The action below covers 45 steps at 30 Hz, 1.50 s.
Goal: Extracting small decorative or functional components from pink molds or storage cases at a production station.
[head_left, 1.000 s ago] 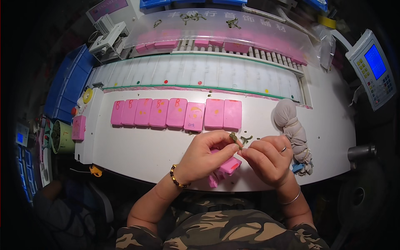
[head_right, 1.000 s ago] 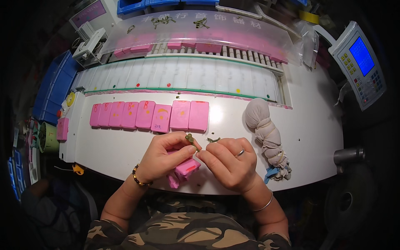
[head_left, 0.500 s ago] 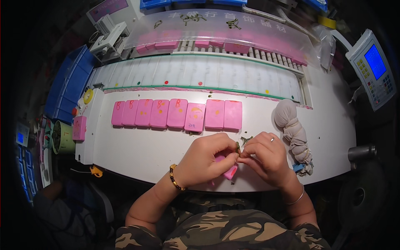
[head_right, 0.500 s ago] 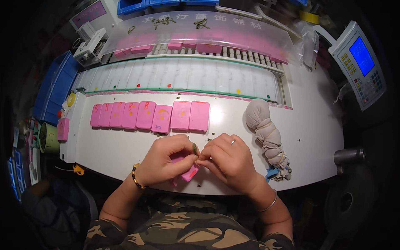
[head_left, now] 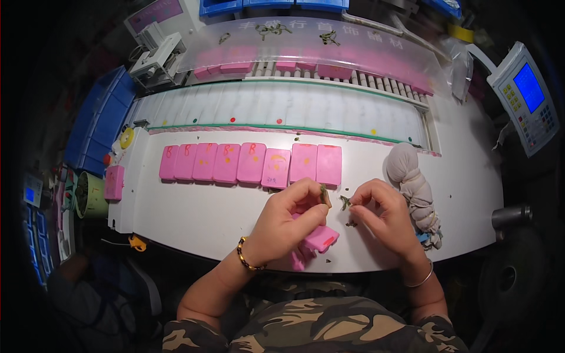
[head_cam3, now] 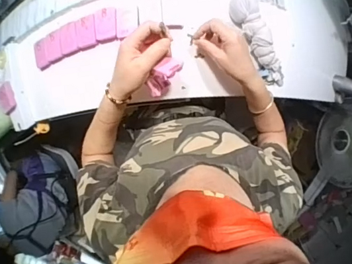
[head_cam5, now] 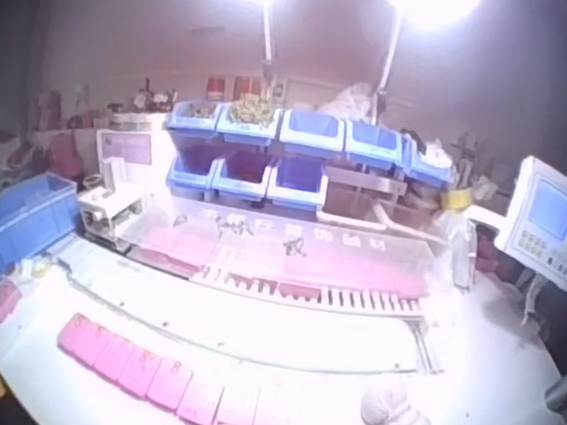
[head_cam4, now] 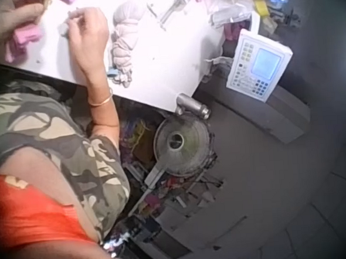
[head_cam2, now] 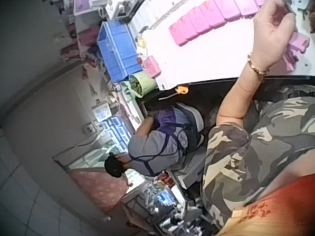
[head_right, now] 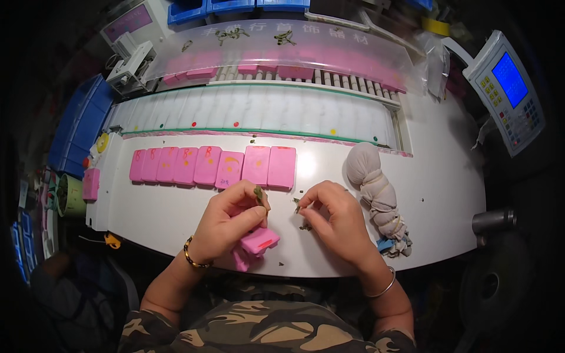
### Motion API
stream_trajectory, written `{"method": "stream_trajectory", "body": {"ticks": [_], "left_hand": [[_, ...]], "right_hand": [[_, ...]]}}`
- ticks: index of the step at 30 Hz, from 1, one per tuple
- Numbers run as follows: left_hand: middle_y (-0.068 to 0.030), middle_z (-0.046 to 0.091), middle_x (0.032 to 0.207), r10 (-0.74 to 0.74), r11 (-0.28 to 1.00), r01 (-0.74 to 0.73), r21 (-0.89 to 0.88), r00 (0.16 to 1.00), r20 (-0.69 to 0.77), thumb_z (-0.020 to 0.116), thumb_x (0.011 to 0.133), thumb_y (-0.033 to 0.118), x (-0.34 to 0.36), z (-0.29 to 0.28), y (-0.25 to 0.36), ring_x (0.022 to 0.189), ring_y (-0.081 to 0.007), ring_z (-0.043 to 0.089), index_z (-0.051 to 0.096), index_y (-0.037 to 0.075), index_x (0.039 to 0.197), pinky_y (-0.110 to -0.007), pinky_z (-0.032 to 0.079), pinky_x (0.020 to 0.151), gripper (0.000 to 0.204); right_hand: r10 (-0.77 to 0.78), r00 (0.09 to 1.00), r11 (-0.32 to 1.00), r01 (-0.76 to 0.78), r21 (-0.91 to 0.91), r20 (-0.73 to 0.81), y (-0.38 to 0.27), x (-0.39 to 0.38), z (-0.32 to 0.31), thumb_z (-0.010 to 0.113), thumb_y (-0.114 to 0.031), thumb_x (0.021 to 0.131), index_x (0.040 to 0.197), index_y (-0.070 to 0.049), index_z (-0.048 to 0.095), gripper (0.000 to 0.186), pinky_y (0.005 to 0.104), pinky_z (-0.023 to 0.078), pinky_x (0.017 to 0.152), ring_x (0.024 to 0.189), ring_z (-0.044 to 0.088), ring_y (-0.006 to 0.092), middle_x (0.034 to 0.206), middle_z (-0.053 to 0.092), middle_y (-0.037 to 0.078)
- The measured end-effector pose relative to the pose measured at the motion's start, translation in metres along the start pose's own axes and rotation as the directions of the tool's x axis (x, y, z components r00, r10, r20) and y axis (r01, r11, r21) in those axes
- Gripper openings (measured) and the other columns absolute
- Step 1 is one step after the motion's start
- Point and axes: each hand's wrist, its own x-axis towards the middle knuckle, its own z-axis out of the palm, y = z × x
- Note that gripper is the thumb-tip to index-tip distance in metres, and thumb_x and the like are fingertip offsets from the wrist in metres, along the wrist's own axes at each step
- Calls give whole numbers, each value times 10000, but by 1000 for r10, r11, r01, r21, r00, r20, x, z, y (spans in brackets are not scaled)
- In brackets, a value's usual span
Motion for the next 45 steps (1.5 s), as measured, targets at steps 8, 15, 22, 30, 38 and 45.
{"method": "stream_trajectory", "body": {"ticks": [8,15,22,30,38,45], "left_hand": [[-32,551,876,-157,939,218,-267,960,230,512,965,120,6,2,0,775,-89,547,521,23,986,-243,459,745,99],[-11,579,844,-171,959,225,-175,945,279,515,984,161,3,-1,-9,755,-61,545,546,27,1038,-212,448,705,147],[-12,583,848,-205,948,260,-183,940,273,522,980,155,2,-1,-11,762,-63,555,550,22,1037,-212,457,708,148],[-14,587,853,-199,960,232,-154,959,202,539,965,139,4,3,-11,767,-56,562,556,6,1021,-213,468,699,146],[-1,592,854,-228,972,233,-32,965,127,598,932,109,5,2,-6,746,-19,536,569,-9,1014,-180,446,656,147],[36,581,769,-234,972,233,17,970,64,620,918,99,3,-5,-3,729,-9,529,597,-20,1088,-175,448,665,209]], "right_hand": [[10,1000,938,-7,347,-8,-14,7,11,525,-64,956,1150,-16,654,237,234,468,702,888,595,99,962,628,52],[83,981,828,-167,536,176,-14,8,13,488,-91,987,1172,-18,643,252,235,461,788,940,577,109,1047,600,48],[106,979,770,-190,609,172,-16,6,17,494,-71,983,1136,13,638,226,283,451,907,983,580,131,1040,603,64],[99,981,760,-181,624,164,-16,5,15,532,-51,959,1132,21,634,214,278,454,899,981,581,128,1047,607,62],[121,979,733,-198,651,162,-16,6,9,622,-75,916,1049,2,640,155,228,475,765,892,584,71,1000,637,32],[210,954,946,-253,203,213,-28,65,-58,669,-138,888,935,-34,673,114,215,460,693,756,579,59,828,653,-6]]}}
